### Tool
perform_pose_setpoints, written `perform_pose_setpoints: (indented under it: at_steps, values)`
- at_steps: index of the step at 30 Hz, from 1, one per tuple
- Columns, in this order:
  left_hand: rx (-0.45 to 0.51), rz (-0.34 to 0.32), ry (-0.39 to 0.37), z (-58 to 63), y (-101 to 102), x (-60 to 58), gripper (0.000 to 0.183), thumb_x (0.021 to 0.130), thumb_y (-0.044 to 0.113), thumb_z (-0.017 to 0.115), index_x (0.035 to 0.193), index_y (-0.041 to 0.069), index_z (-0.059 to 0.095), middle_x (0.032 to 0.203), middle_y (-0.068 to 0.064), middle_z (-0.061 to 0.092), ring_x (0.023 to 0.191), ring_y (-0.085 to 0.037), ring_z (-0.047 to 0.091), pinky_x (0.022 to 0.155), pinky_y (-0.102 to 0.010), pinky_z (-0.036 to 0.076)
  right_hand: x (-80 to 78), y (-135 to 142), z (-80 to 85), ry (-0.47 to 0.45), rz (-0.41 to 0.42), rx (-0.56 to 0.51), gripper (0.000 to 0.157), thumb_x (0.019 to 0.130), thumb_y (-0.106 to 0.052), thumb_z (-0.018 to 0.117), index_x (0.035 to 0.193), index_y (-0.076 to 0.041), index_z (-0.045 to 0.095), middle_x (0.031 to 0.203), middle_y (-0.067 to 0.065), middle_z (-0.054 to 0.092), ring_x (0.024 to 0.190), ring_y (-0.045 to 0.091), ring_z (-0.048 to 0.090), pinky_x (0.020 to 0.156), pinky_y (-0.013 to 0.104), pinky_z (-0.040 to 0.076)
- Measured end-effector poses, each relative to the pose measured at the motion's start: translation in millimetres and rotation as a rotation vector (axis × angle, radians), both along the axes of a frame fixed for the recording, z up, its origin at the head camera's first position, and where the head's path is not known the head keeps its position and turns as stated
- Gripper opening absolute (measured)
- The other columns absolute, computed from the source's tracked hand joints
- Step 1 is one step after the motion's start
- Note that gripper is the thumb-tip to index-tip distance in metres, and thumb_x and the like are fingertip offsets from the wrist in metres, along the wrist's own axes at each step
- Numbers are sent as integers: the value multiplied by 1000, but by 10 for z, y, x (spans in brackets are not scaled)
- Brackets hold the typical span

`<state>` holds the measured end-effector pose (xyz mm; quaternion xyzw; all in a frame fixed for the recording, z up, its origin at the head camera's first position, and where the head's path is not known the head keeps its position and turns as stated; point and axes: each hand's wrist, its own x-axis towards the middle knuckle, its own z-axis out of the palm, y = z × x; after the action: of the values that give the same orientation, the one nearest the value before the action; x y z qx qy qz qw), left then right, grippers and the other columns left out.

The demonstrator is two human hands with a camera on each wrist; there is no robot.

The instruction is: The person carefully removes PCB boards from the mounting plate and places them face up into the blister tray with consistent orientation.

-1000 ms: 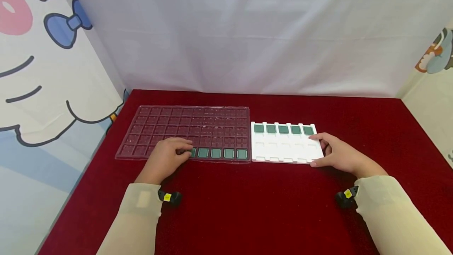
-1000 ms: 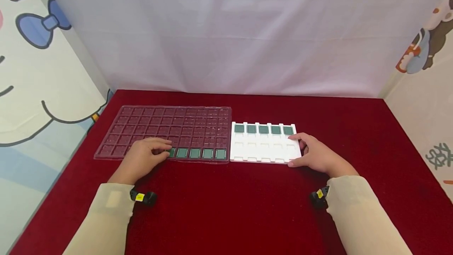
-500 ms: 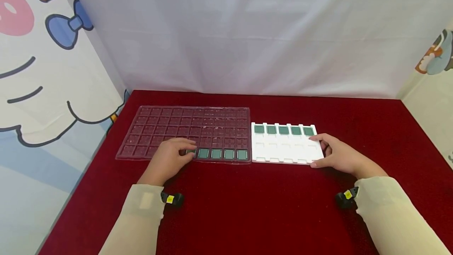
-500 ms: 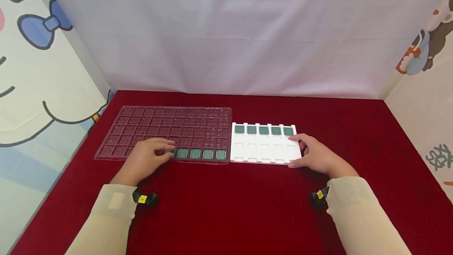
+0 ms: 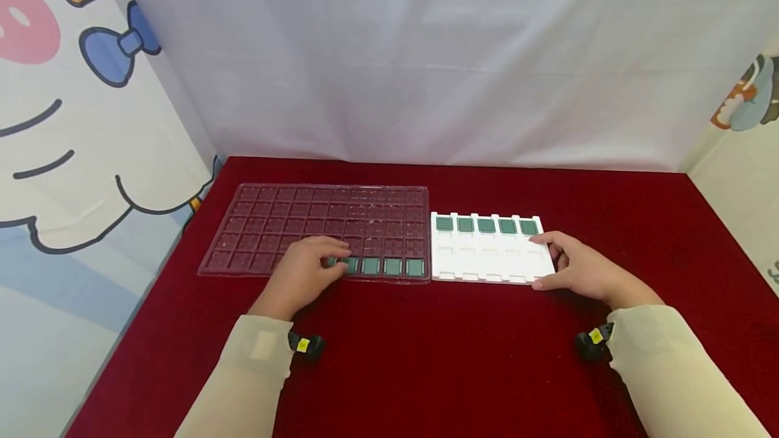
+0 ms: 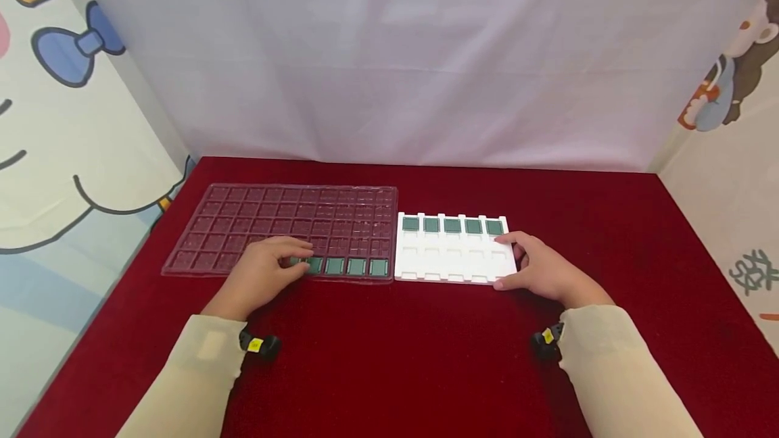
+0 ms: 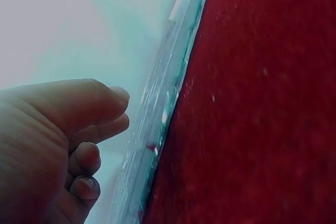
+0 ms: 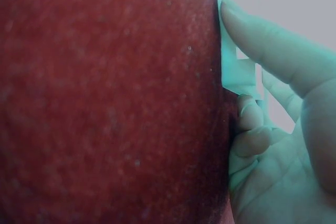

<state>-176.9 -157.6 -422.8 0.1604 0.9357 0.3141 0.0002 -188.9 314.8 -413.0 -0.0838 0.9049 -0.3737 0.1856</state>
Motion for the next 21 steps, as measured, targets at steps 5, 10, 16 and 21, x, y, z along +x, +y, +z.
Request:
perform_pose_setpoints:
  at_steps: [5, 10, 16, 21]
  values:
    - [-4, -9, 14, 55, 66, -38, 28, 95, 15, 74, 123, 11, 77, 130, -6, 68, 119, -28, 63, 98, -49, 53, 1, 0, 5, 0, 0, 2, 88, 82, -22, 89, 151, 1, 40, 110, 14, 54, 87, 26, 50, 66, 28, 45]
    - [-14, -11, 14, 115, 139, -73, 29, 96, 17, 74, 124, 10, 77, 132, -5, 68, 128, -29, 58, 104, -51, 50, -1, -4, 14, -2, -2, 8, 88, 82, -23, 89, 151, 1, 40, 110, 14, 54, 88, 26, 49, 66, 28, 44]
    - [-18, -39, 21, 128, 234, -107, 28, 95, 17, 75, 122, 10, 77, 130, -5, 69, 127, -29, 59, 106, -50, 49, -2, -3, 9, -3, -2, 9, 89, 82, -24, 89, 152, 1, 40, 110, 14, 53, 87, 25, 48, 65, 28, 44]
    - [4, -61, 28, 128, 342, -127, 26, 95, 17, 74, 120, 10, 78, 129, -4, 70, 126, -28, 60, 106, -49, 48, -3, 3, 0, -3, -1, 2, 88, 82, -23, 88, 151, 1, 40, 110, 14, 54, 87, 26, 49, 65, 28, 44]
